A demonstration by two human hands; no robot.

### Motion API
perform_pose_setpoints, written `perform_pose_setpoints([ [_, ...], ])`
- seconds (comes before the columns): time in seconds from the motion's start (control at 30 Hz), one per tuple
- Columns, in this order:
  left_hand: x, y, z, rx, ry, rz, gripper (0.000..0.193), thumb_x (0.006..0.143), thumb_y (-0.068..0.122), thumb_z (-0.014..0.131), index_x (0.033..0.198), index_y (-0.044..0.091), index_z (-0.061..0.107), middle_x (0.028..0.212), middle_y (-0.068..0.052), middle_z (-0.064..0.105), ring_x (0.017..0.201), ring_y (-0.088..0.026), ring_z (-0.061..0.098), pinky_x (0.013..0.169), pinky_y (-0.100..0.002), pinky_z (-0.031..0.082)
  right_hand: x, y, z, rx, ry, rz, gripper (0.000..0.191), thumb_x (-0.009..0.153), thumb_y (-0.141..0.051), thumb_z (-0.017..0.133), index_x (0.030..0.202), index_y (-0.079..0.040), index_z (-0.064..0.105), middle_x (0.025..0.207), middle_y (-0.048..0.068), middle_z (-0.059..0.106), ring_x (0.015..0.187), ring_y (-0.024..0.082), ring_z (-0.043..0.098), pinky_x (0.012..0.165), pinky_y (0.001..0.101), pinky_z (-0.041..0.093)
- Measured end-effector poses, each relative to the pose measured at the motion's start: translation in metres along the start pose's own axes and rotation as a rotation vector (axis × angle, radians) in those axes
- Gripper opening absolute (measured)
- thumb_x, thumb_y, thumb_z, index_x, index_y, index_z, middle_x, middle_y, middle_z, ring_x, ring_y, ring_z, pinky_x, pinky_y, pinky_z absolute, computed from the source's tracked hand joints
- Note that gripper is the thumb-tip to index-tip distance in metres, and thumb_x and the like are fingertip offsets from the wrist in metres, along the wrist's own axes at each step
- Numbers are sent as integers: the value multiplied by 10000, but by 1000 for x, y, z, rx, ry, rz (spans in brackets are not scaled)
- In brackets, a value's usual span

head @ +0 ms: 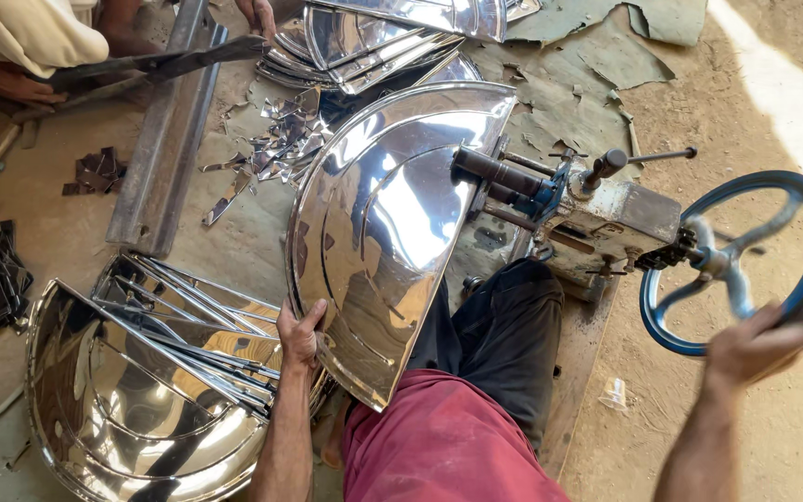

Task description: The person sits on the floor and uses a manual metal bending machine to shape the edges of semi-circular stainless steel panels. They repeatedly place each panel into the machine, turn the handwheel to bend the edge, and then remove the finished piece to place it on a growing stack.

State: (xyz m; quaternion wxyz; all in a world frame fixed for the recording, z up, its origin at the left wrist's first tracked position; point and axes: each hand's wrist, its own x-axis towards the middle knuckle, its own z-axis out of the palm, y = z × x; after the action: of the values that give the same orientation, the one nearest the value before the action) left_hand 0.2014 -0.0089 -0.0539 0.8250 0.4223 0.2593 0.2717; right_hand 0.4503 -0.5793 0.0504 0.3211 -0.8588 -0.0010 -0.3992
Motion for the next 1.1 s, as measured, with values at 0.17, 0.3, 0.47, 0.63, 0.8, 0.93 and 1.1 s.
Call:
perform_pose_setpoints([
  [0.17, 24, -5, 14, 91, 31, -46, 461, 909, -37, 722, 1339, -17, 557, 1118, -138, 684, 855, -227, 629, 693, -351, 492, -109, 35, -9, -88, -292, 433, 337, 1151, -230, 632, 1349, -26, 452, 1225, 104, 536, 1135, 277, 536, 973, 509, 437],
  [0.3, 39, -7, 31, 43, 8, -7, 483, 871, -39, 739, 1318, -4, 558, 1124, -105, 682, 936, -197, 684, 823, -327, 597, -67, 58, -23, -198, -80, 199, 516, 1083, -307, 675, 1319, 73, 419, 1268, 207, 489, 1260, 355, 517, 1117, 517, 414],
  [0.47, 41, -5, 43, 36, 52, -27, 523, 833, -21, 750, 1319, 21, 562, 1133, -109, 696, 950, -199, 708, 841, -327, 609, 83, 61, -3, -262, -111, -59, 523, 1135, -284, 604, 1420, 144, 503, 1294, 315, 623, 1187, 395, 630, 1096, 491, 502],
  [0.63, 28, -7, 44, 24, 173, -146, 429, 871, 27, 783, 1230, -79, 574, 1091, -163, 714, 920, -250, 717, 810, -378, 618, 180, 20, 39, -414, -553, 220, 499, 1178, -299, 582, 1456, 109, 507, 1227, 341, 653, 1064, 420, 674, 889, 507, 546],
  [0.8, 14, -6, 52, 27, 187, -132, 424, 862, 50, 776, 1244, -37, 614, 1083, -130, 716, 917, -225, 711, 821, -344, 607, 167, -26, 31, -499, -543, 220, 341, 1184, -164, 558, 1416, 84, 523, 1193, 301, 672, 1047, 397, 695, 877, 496, 550],
  [0.93, 26, -4, 66, 18, 169, -137, 445, 847, 42, 762, 1258, -3, 597, 1080, -115, 696, 914, -222, 703, 820, -363, 601, 90, -30, 2, -361, -77, -185, 229, 1189, -56, 539, 1384, 64, 537, 1167, 268, 686, 1034, 379, 712, 867, 487, 553],
  [1.1, 52, -19, 81, 28, 130, -100, 440, 875, 42, 754, 1281, -47, 609, 1120, -123, 697, 940, -215, 700, 849, -352, 581, -60, -17, 2, 4, 144, 33, 264, 1254, -91, 459, 1469, 21, 355, 1269, 166, 693, 1079, 256, 725, 923, 387, 637],
])
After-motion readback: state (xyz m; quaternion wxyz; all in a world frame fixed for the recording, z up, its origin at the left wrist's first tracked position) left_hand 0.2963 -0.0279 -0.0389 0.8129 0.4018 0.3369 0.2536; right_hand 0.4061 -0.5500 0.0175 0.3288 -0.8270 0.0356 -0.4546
